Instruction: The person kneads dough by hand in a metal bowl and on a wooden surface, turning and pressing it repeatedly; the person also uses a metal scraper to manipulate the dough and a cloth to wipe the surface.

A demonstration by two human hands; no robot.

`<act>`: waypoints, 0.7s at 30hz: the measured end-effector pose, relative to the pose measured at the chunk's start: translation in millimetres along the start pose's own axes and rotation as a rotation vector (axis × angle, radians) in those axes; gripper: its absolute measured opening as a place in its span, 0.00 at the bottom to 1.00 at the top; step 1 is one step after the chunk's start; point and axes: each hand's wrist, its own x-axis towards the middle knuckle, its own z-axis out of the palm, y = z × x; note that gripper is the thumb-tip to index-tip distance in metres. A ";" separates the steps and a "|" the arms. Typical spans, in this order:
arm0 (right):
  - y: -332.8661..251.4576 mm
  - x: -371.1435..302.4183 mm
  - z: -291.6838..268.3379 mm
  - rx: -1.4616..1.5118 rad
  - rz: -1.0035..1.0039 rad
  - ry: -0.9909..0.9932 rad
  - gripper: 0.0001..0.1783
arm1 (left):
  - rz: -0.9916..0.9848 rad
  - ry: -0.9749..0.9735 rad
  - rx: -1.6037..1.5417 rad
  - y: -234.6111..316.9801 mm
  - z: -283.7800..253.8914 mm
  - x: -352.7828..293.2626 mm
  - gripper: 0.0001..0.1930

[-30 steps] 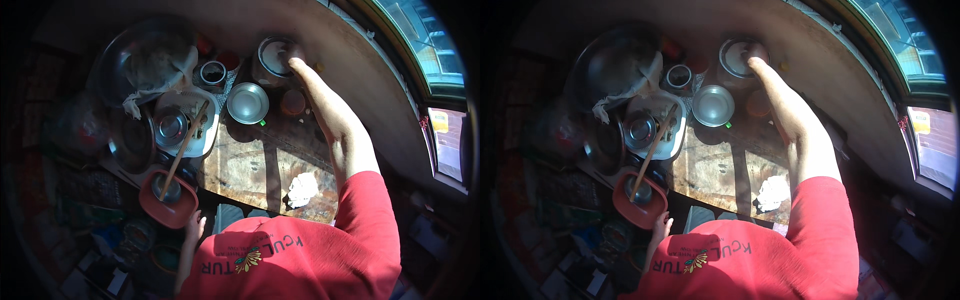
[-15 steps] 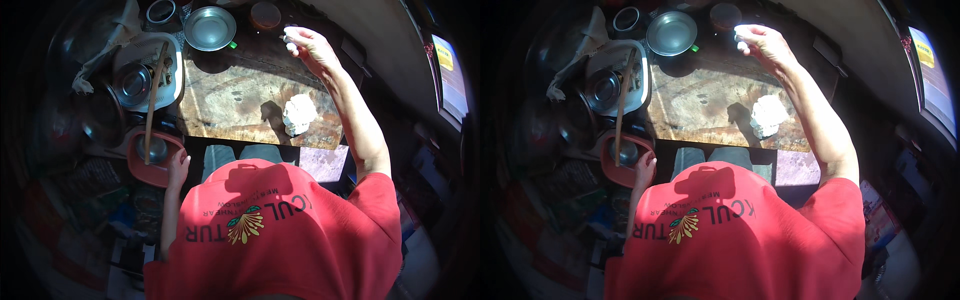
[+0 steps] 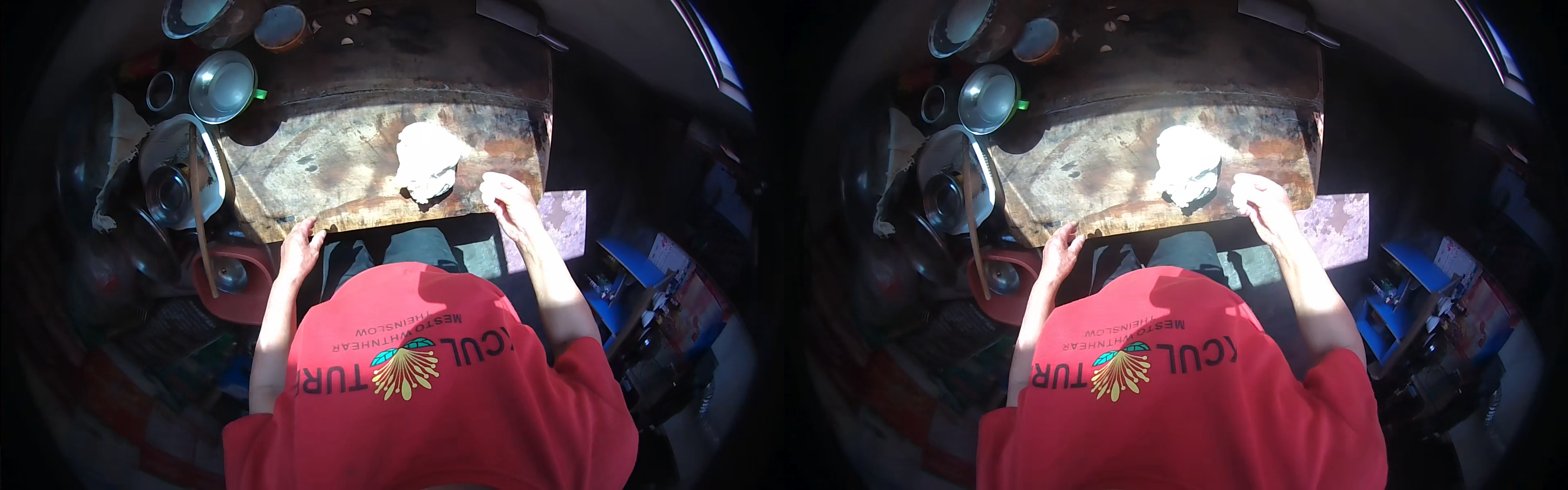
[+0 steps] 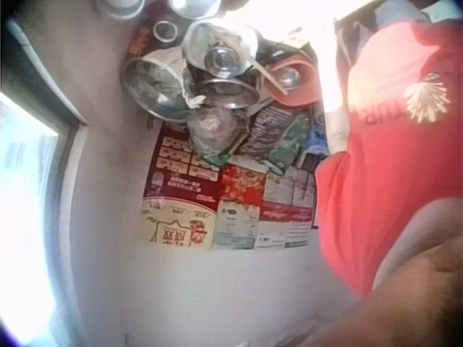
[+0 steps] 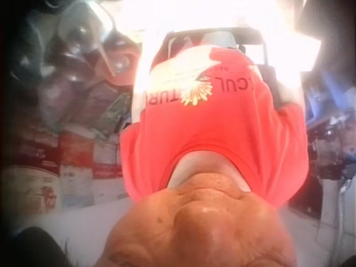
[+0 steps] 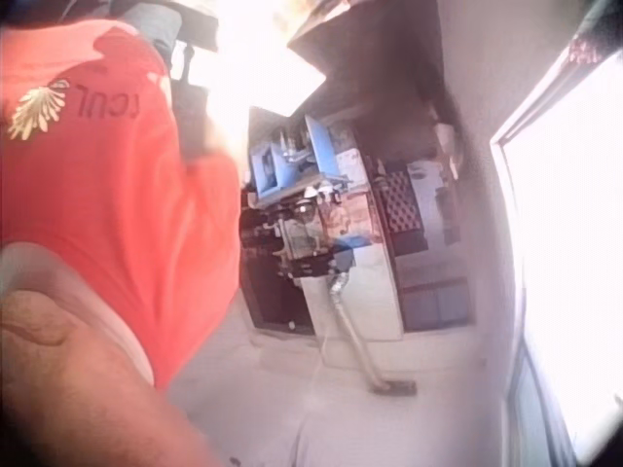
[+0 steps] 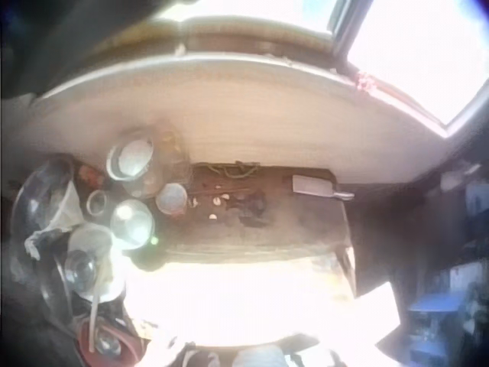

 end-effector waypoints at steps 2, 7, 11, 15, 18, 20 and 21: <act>1.7 -6.4 -19.2 0.044 -0.016 -0.009 0.13 | 0.064 -0.035 0.067 33.7 10.1 25.2 0.21; 8.0 -14.1 -73.1 0.103 -0.038 -0.108 0.11 | 0.272 -0.030 0.194 124.4 24.9 83.8 0.26; 6.8 -24.0 -94.2 0.115 -0.041 -0.086 0.10 | 0.482 0.019 0.376 179.4 55.0 131.3 0.33; 9.7 -32.9 -102.6 0.056 -0.028 -0.095 0.02 | 0.505 -0.206 0.648 232.1 83.9 162.0 0.43; 15.2 -42.9 -97.7 0.073 -0.031 -0.015 0.02 | 0.378 -0.406 0.741 256.1 86.7 166.1 0.41; 25.8 -39.9 -98.8 0.082 -0.023 -0.062 0.04 | 0.372 -0.335 0.762 243.9 93.8 168.4 0.37; 30.5 -39.7 -97.9 0.092 -0.015 -0.083 0.05 | 0.373 -0.308 0.772 242.8 92.7 164.9 0.35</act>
